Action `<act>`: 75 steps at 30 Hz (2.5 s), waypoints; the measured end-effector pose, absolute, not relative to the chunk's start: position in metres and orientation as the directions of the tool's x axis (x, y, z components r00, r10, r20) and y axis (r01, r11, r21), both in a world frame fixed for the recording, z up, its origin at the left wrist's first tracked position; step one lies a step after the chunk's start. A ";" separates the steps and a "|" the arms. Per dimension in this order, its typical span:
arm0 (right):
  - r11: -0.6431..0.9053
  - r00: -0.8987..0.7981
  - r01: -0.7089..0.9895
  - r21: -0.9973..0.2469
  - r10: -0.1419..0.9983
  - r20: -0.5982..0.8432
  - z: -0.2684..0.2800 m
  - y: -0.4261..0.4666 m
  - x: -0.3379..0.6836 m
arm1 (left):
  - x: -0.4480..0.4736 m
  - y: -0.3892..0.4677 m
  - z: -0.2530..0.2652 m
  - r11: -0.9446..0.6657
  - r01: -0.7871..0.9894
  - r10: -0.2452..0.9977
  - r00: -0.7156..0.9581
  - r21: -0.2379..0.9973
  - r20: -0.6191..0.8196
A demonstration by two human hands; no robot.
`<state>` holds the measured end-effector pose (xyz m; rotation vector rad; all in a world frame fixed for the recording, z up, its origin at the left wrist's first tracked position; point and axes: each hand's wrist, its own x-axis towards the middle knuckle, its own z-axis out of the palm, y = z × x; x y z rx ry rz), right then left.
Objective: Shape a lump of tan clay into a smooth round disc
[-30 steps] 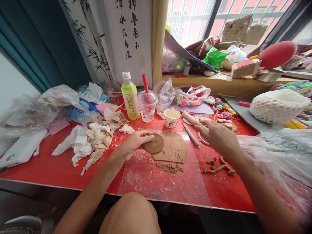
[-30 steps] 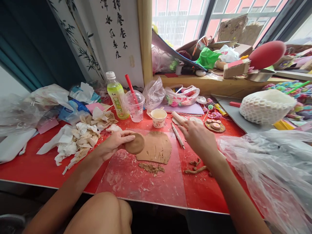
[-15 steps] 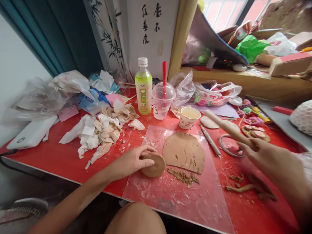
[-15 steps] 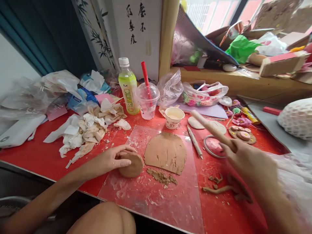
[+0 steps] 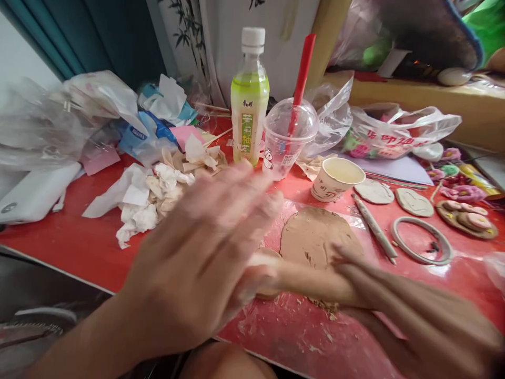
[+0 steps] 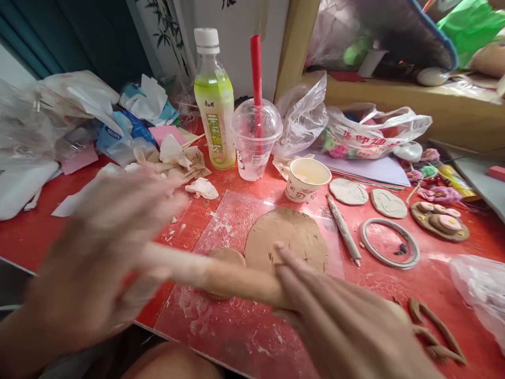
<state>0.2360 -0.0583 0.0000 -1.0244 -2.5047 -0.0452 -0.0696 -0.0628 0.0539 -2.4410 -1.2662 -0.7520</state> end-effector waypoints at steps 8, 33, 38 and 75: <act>0.891 -0.863 0.450 0.057 0.417 0.286 -0.013 -0.053 0.187 | -0.074 -0.075 -0.004 -0.681 0.716 0.637 0.683 -0.153 0.358; 0.842 -0.850 0.521 0.141 0.497 0.176 -0.016 -0.037 0.179 | -0.070 -0.073 -0.009 -0.530 0.841 0.791 0.537 -0.109 0.294; 0.872 -0.878 0.467 0.147 0.438 0.191 -0.013 -0.050 0.180 | -0.076 -0.086 -0.013 -0.590 0.804 0.757 0.582 -0.073 0.297; 0.810 -0.819 0.569 0.143 0.543 0.184 -0.011 -0.013 0.158 | -0.075 -0.054 -0.012 -0.406 0.909 0.866 0.415 -0.090 0.278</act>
